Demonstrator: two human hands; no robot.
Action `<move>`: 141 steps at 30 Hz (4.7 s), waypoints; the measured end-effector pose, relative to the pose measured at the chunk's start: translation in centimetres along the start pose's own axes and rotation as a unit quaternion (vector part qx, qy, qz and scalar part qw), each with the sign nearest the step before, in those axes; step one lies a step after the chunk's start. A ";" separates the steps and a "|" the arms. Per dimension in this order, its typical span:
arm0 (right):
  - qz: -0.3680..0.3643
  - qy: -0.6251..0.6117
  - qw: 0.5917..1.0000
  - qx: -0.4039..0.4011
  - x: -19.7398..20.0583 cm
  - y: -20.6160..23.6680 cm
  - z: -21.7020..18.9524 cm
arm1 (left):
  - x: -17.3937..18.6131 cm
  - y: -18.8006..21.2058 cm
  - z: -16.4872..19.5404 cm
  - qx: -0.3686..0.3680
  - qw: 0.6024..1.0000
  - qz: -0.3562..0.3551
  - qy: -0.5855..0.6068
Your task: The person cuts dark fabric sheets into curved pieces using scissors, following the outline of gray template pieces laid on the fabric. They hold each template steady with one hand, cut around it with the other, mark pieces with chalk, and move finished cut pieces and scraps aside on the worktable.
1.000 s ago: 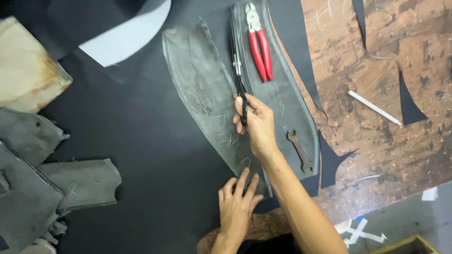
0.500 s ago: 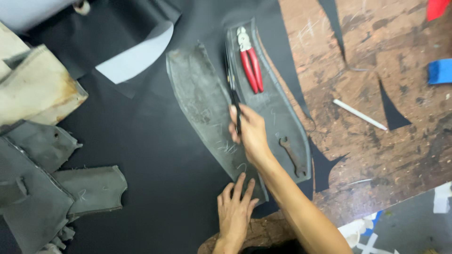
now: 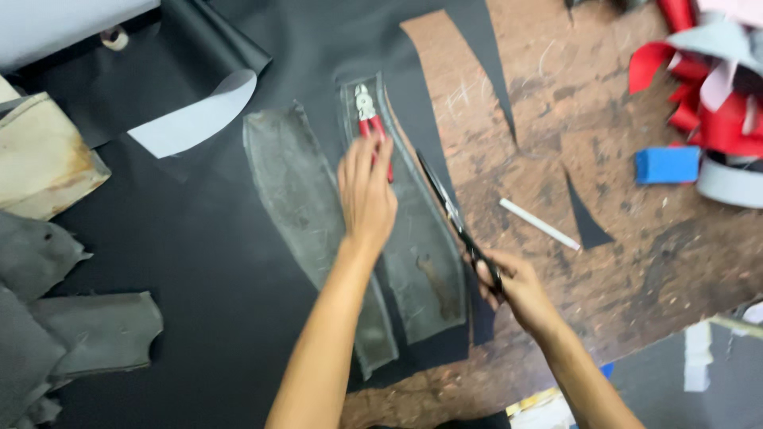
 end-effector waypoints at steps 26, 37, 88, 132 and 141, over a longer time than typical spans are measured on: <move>-0.174 0.418 0.890 -0.061 5.2 -30.3 -22.7 | -9.4 -9.2 -5.7 0.095 0.963 -0.038 -0.250; -0.301 0.577 0.759 -0.001 4.5 -39.9 -26.2 | -10.1 -8.7 -7.2 0.127 0.967 -0.038 -0.217; -0.237 0.185 0.951 0.067 4.8 -27.2 -21.5 | -9.0 -9.2 -6.3 0.126 0.952 -0.075 -0.268; -0.313 0.543 0.777 0.063 5.0 -34.9 -30.7 | -13.5 -7.7 -0.6 0.040 0.925 -0.186 -0.330; -0.304 0.546 0.780 0.037 4.7 -34.9 -29.8 | -13.4 -7.5 -0.7 0.045 0.928 -0.184 -0.320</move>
Point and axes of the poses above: each hand's wrist, its own y-axis away from the middle knuckle, its own x-axis out of the back of the hand, z = x × y, the point moved 10 cm from there along -y, towards the middle knuckle, and after that the axes turned 6 degrees about z, right-handed, at the moved point
